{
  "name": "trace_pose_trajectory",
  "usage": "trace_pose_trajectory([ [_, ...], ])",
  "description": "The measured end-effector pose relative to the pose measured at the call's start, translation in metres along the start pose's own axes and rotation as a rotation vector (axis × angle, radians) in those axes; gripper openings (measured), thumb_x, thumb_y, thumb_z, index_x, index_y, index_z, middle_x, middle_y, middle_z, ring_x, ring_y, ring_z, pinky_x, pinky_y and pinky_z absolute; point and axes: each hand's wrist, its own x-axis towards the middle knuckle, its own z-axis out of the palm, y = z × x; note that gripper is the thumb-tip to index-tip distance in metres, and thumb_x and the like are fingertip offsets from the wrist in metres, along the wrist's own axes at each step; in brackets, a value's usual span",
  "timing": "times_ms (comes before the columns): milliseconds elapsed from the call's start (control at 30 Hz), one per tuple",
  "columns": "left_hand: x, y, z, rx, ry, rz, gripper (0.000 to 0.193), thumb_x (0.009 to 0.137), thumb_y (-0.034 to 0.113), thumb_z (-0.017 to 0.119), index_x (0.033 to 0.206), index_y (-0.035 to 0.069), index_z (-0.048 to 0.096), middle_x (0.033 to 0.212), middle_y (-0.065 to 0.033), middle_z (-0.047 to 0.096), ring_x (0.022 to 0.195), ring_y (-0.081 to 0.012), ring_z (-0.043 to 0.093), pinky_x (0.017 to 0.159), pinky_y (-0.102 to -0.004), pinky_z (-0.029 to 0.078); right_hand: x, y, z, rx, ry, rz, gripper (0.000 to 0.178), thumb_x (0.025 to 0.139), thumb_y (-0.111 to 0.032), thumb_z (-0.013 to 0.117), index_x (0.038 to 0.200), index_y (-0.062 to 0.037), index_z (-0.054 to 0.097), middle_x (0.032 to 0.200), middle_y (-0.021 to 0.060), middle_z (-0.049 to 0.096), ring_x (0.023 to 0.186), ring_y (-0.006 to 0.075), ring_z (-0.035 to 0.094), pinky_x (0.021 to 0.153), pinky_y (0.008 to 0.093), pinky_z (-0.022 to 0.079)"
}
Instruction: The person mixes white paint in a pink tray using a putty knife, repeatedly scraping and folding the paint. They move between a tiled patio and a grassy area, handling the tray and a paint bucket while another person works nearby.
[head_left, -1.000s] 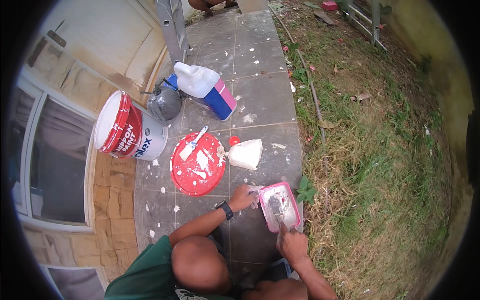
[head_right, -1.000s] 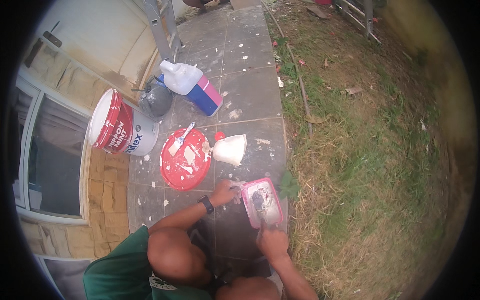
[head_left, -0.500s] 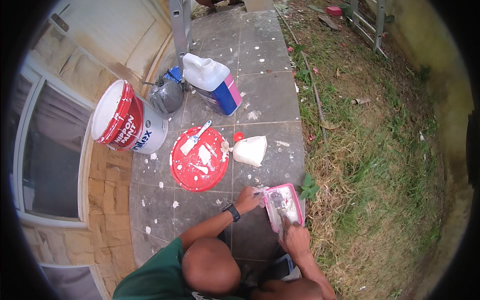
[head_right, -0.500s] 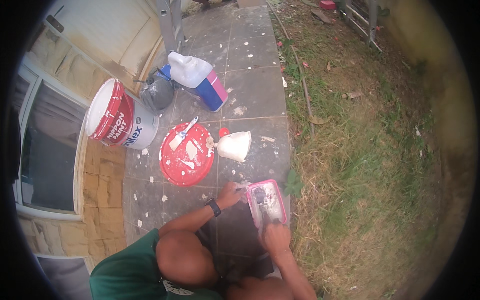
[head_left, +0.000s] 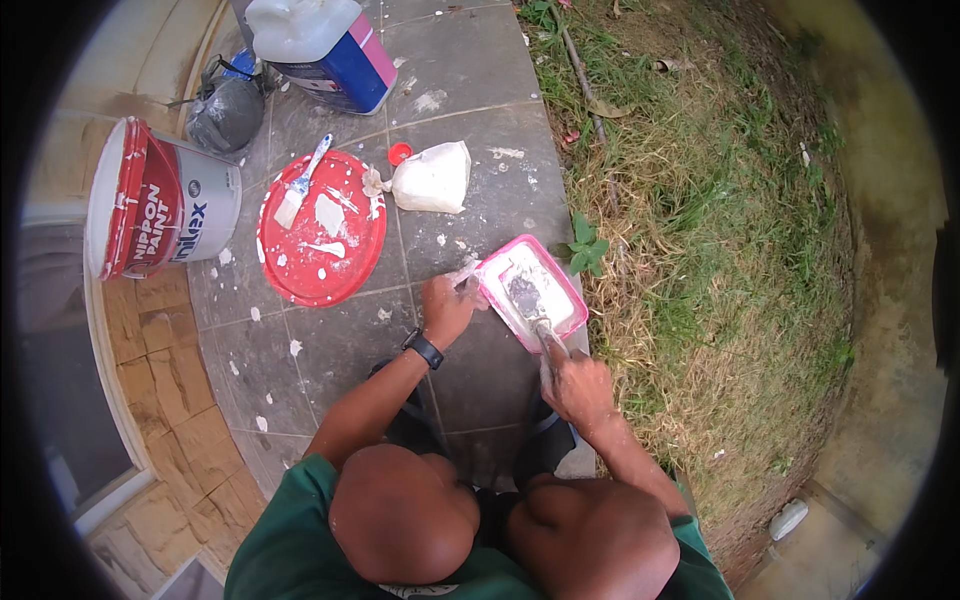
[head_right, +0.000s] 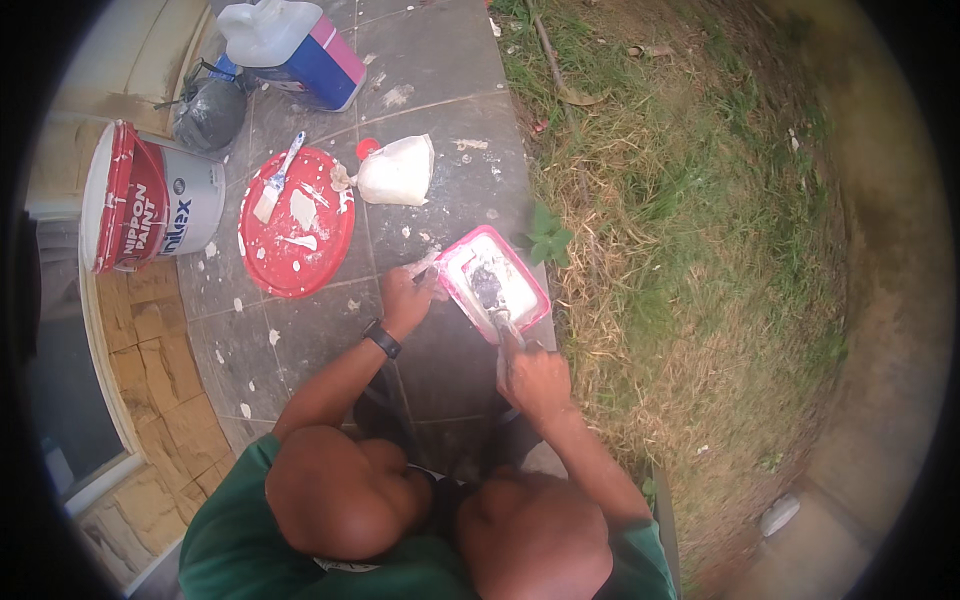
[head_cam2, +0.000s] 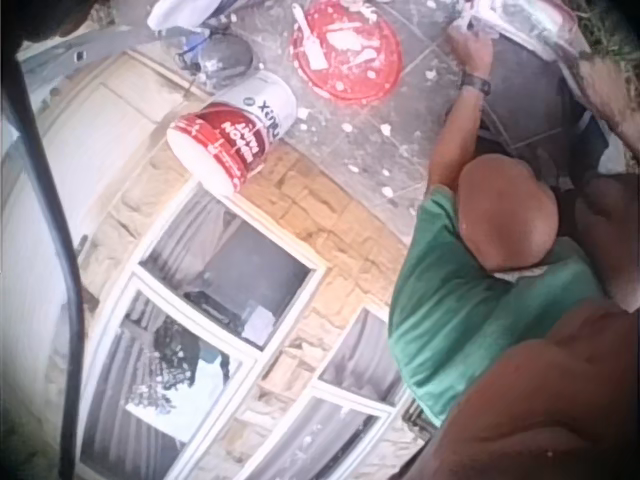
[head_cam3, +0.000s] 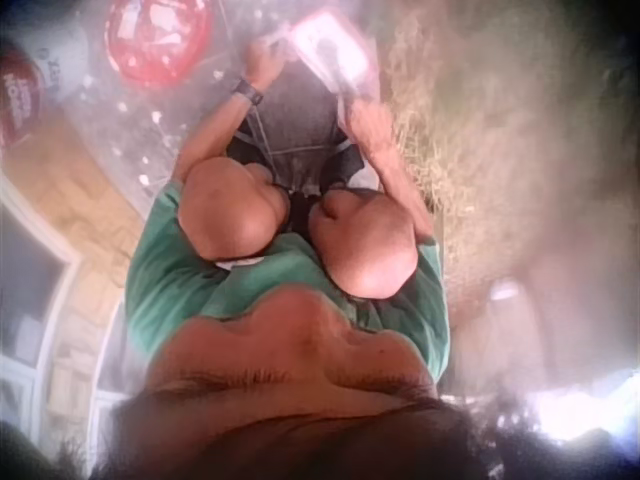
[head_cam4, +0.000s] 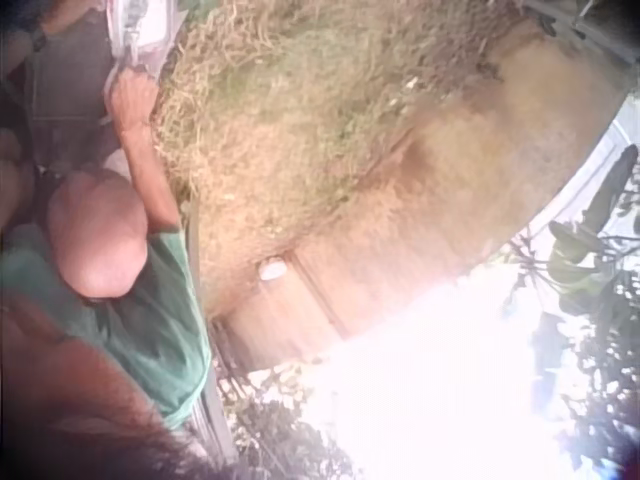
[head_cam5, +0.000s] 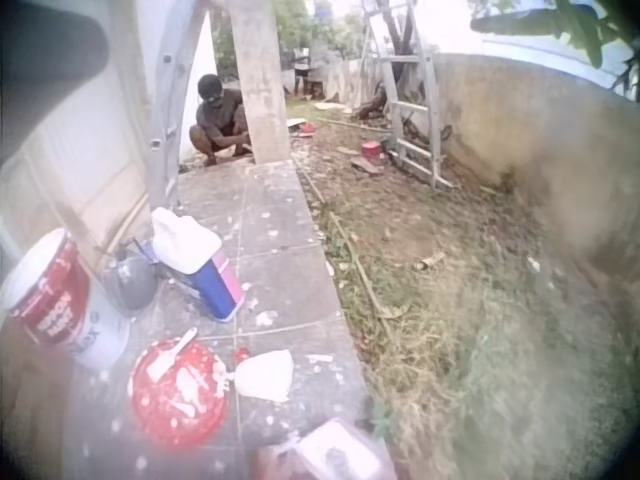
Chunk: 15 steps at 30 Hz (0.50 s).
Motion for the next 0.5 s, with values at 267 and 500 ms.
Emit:
trace_pose_trajectory([
  [267, -0.014, 0.024, 0.003, 0.114, 0.001, 0.011, 0.023, 0.094, 0.021, 0.068, 0.084, 0.002, 0.075, 0.067, -0.0135, 0.072, 0.069, -0.0380, 0.069, 0.069, -0.0477, 0.051, 0.011, 0.001, -0.017, -0.173, 0.144, -0.015, 0.046, 0.094, -0.031, 0.064, 0.139, -0.0257, 0.065, 0.069, 0.0111, 0.067, 0.055, 0.0349, 0.067, 0.052, 0.0464, 0.054],
  [500, -0.021, 0.047, 0.001, 0.239, 0.040, 0.086, 0.021, 0.092, 0.019, 0.068, 0.100, 0.001, 0.077, 0.080, -0.0186, 0.073, 0.073, -0.0399, 0.069, 0.069, -0.0490, 0.052, 0.005, -0.014, -0.032, -0.279, -0.160, 0.097, 0.052, 0.091, -0.027, 0.066, 0.143, -0.0291, 0.062, 0.069, 0.0119, 0.069, 0.058, 0.0340, 0.070, 0.052, 0.0478, 0.056],
])
